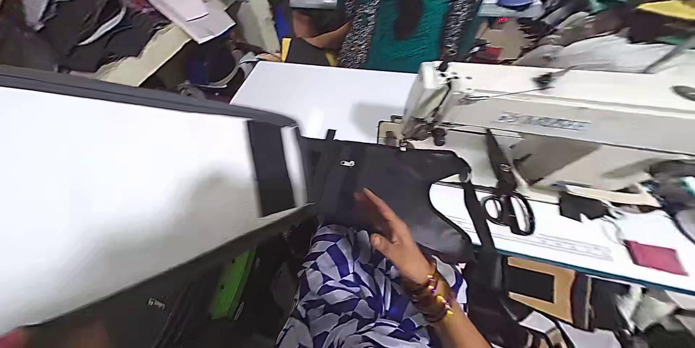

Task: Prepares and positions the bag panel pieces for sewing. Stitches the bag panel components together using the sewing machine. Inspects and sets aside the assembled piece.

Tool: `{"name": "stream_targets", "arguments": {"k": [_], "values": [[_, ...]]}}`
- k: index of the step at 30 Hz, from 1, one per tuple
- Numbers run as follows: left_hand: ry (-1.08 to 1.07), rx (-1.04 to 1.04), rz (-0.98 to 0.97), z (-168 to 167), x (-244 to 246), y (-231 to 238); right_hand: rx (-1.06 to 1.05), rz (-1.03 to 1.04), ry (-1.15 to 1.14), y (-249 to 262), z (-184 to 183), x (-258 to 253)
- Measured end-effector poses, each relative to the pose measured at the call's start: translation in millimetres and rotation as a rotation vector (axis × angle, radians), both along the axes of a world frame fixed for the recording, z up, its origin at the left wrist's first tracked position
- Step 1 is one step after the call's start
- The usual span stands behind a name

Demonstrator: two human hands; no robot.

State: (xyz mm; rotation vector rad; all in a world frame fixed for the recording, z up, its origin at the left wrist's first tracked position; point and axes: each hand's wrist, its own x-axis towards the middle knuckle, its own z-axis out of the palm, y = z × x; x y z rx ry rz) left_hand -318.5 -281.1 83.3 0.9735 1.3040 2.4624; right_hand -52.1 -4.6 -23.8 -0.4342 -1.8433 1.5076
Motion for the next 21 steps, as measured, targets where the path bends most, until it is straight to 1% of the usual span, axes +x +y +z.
{"name": "stream_targets", "arguments": {"k": [1, 2, 3, 4, 5, 7, 8, 9, 10, 11, 12, 13, 15, 16, 17, 18, 19, 20, 21], "values": [[-0.02, -0.026, -0.122, -8, 20, 24, -0.157, 0.078, 0.121, -7, 1, -6], [-0.07, -0.044, -0.207, -21, 40, 47, -0.335, 0.093, 0.282, -18, 4, -4], [-0.129, -0.073, -0.244, -36, 56, 67, -0.529, -0.01, 0.44, -31, 7, 3], [-0.168, -0.098, -0.249, -51, 70, 84, -0.646, -0.101, 0.58, -38, 10, 15], [-0.169, -0.106, -0.262, -63, 78, 99, -0.676, -0.176, 0.679, -38, 12, 31], [-0.188, -0.057, -0.26, -77, 81, 118, -0.631, -0.33, 0.716, -30, 9, 73], [-0.197, -0.007, -0.235, -78, 71, 126, -0.62, -0.381, 0.705, -25, 2, 95], [-0.14, -0.005, -0.21, -76, 55, 136, -0.628, -0.427, 0.688, -19, -7, 117], [-0.075, -0.056, -0.174, -76, 40, 146, -0.66, -0.489, 0.672, -11, -17, 135], [0.042, -0.197, -0.111, -75, 34, 157, -0.699, -0.561, 0.669, -6, -24, 149], [0.194, -0.341, -0.068, -77, 40, 170, -0.722, -0.634, 0.67, 0, -29, 158], [0.382, -0.467, -0.074, -83, 53, 184, -0.715, -0.72, 0.658, 5, -31, 163], [0.8, -0.716, -0.179, -101, 85, 216, -0.619, -0.878, 0.566, 13, -32, 164], [0.955, -0.814, -0.246, -111, 98, 232, -0.544, -0.964, 0.447, 16, -30, 158], [1.051, -0.903, -0.32, -122, 108, 246, -0.448, -1.051, 0.301, 15, -27, 147], [1.101, -0.973, -0.378, -133, 114, 255, -0.325, -1.102, 0.181, 11, -27, 136], [1.13, -1.011, -0.397, -142, 117, 262, -0.118, -1.076, 0.06, 9, -28, 128], [1.113, -1.005, -0.402, -145, 116, 265, 0.162, -0.987, -0.055, 9, -29, 122], [1.053, -0.989, -0.428, -145, 112, 265, 0.432, -0.842, -0.223, 14, -25, 116]]}}
